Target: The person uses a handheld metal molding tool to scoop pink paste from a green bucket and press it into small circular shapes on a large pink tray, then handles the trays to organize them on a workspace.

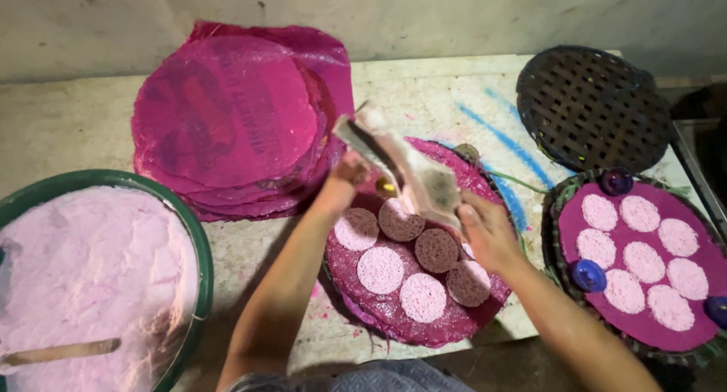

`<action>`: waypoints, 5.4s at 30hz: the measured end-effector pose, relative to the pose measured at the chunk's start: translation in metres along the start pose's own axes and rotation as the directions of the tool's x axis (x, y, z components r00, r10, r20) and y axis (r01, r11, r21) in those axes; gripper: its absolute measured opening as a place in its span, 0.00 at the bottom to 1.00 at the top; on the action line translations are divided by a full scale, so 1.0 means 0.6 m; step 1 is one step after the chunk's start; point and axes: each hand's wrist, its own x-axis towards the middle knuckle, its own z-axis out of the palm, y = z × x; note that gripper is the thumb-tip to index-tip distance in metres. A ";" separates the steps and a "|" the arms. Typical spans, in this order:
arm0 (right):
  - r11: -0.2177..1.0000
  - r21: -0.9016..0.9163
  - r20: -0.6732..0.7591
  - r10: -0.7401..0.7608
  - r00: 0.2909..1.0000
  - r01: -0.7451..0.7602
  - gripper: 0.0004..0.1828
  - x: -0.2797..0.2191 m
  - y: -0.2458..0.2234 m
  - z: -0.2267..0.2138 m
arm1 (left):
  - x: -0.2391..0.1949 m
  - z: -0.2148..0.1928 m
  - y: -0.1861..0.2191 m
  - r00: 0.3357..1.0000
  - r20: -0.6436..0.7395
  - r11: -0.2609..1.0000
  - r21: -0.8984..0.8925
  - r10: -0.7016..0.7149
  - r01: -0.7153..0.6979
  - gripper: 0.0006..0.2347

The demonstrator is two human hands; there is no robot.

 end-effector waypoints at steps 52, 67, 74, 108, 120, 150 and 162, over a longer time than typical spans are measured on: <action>0.871 0.351 0.933 -0.355 -0.053 0.343 0.35 -0.056 -0.428 0.121 | -0.564 -0.114 -0.013 0.915 0.372 0.385 0.830 0.158 -0.404 0.11; -0.516 -0.199 0.661 -0.698 -0.275 0.833 0.19 0.109 -0.655 0.452 | -0.737 -0.478 -0.114 0.910 0.171 0.653 -0.746 0.378 -0.132 0.22; 0.518 -0.192 0.676 -0.546 0.495 0.833 0.25 0.058 -0.543 0.681 | -0.714 -0.595 -0.186 0.637 -0.683 0.863 -0.020 0.356 -0.505 0.10; 0.654 -0.039 0.983 -0.111 0.146 0.755 0.21 -0.016 -0.624 0.636 | -0.652 -0.658 -0.206 0.148 -0.621 0.622 0.782 0.770 0.050 0.13; 0.784 -0.204 0.803 -0.208 0.558 0.586 0.16 0.057 -0.626 0.492 | -0.695 -0.558 -0.060 0.720 -0.507 0.707 0.707 0.474 0.032 0.29; 0.989 -0.145 0.517 0.064 0.854 0.013 0.25 -0.018 -0.430 0.633 | -0.630 -0.596 -0.091 0.302 -0.533 0.511 0.846 0.790 0.154 0.28; 0.820 -0.490 0.576 0.052 0.816 0.294 0.23 -0.036 -0.551 0.603 | -0.640 -0.629 -0.113 0.317 -0.565 0.512 0.825 0.762 0.238 0.27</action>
